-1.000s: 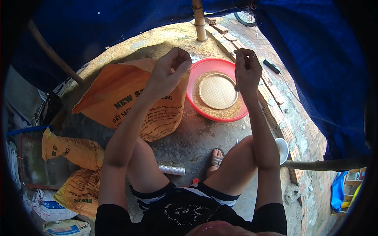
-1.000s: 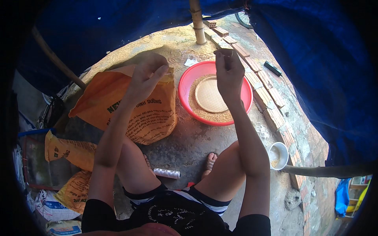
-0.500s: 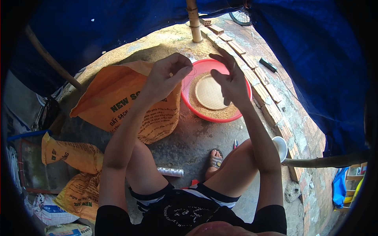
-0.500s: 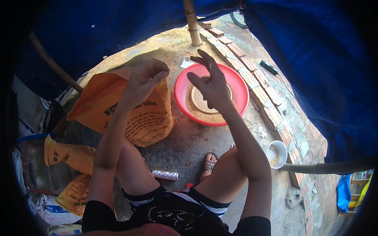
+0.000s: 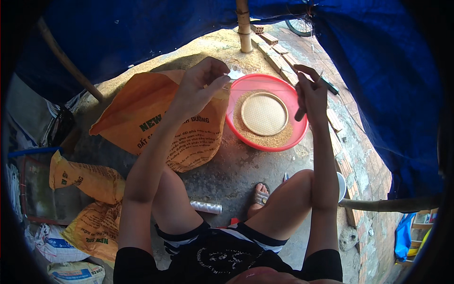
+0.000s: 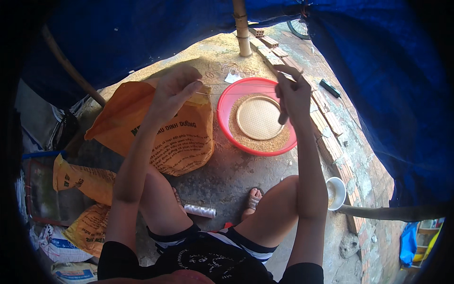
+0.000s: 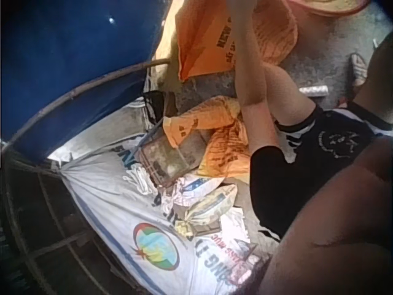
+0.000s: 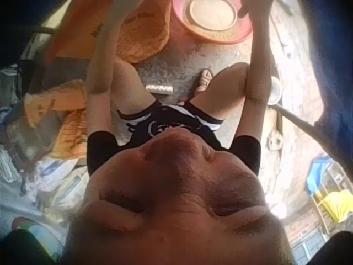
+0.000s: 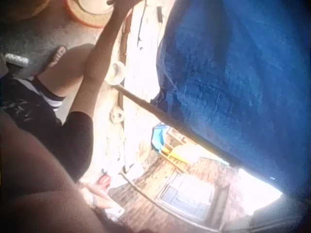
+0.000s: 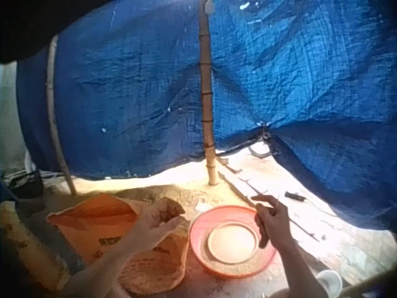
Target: Manually sewing the opening of a large plastic-woven bag closed using a needle and thread.
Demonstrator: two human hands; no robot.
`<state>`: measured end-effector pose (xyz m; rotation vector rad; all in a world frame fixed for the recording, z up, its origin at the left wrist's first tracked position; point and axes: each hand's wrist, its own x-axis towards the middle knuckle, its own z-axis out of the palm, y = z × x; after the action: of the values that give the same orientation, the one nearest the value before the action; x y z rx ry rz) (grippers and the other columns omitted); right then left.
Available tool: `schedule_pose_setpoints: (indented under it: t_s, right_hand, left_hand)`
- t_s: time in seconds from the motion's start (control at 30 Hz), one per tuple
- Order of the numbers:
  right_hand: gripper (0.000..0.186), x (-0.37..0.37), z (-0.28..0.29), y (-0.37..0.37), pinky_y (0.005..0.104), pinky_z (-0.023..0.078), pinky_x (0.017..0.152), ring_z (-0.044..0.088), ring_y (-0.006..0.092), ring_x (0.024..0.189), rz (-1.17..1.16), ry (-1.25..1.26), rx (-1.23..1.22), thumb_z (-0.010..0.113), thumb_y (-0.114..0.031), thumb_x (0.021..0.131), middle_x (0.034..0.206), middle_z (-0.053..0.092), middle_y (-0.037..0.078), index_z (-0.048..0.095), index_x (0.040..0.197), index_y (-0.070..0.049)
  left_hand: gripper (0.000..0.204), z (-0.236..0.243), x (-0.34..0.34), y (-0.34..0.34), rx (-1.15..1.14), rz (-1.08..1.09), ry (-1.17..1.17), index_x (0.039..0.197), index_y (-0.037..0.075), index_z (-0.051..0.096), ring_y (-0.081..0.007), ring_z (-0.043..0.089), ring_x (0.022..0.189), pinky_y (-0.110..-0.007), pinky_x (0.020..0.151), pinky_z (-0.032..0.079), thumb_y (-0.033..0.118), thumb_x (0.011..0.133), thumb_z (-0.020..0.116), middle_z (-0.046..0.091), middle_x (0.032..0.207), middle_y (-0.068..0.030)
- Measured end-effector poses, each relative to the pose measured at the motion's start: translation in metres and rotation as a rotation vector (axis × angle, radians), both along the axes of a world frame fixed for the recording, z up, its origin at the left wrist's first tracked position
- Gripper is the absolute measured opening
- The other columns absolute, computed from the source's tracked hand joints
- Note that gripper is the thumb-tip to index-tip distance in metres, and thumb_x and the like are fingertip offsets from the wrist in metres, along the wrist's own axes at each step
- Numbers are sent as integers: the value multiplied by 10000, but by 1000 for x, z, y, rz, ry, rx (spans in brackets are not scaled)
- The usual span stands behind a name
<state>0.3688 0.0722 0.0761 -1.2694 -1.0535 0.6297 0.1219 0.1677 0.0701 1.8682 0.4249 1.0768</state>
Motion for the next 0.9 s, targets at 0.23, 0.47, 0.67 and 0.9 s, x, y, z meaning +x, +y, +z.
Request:
schedule_pose_setpoints:
  t_s: [0.23,0.47,0.67,0.9]
  right_hand:
    - [174,82,-35,-7,231,389,505,502,81,540,-553,-614,101,516,-121,852,599,534,6,609,984,-58]
    - [319,53,-64,10,240,455,464,566,114,570,-208,-401,-245,552,-260,836,995,620,54,569,1096,-77]
    - [504,-51,-56,32,230,390,388,484,83,476,293,-234,-235,533,-401,841,986,616,87,509,1154,-6]
    - [575,-81,-46,59,218,380,372,442,78,406,459,-70,-283,524,-428,840,801,614,122,487,1160,49]
  left_hand:
    - [128,4,-3,-3,-42,-9,-36,978,33,516,-38,497,744,-178,652,411,38,853,546,532,801,20]
    - [138,3,10,-39,161,-41,303,950,32,542,-89,536,708,-240,645,448,56,818,578,552,752,-17]
    - [139,-25,12,-50,313,-125,445,921,26,561,-161,571,696,-289,629,473,47,788,593,563,757,-65]
    - [209,-20,-13,-57,163,18,451,980,31,539,-121,539,674,-242,596,458,44,782,604,513,849,-55]
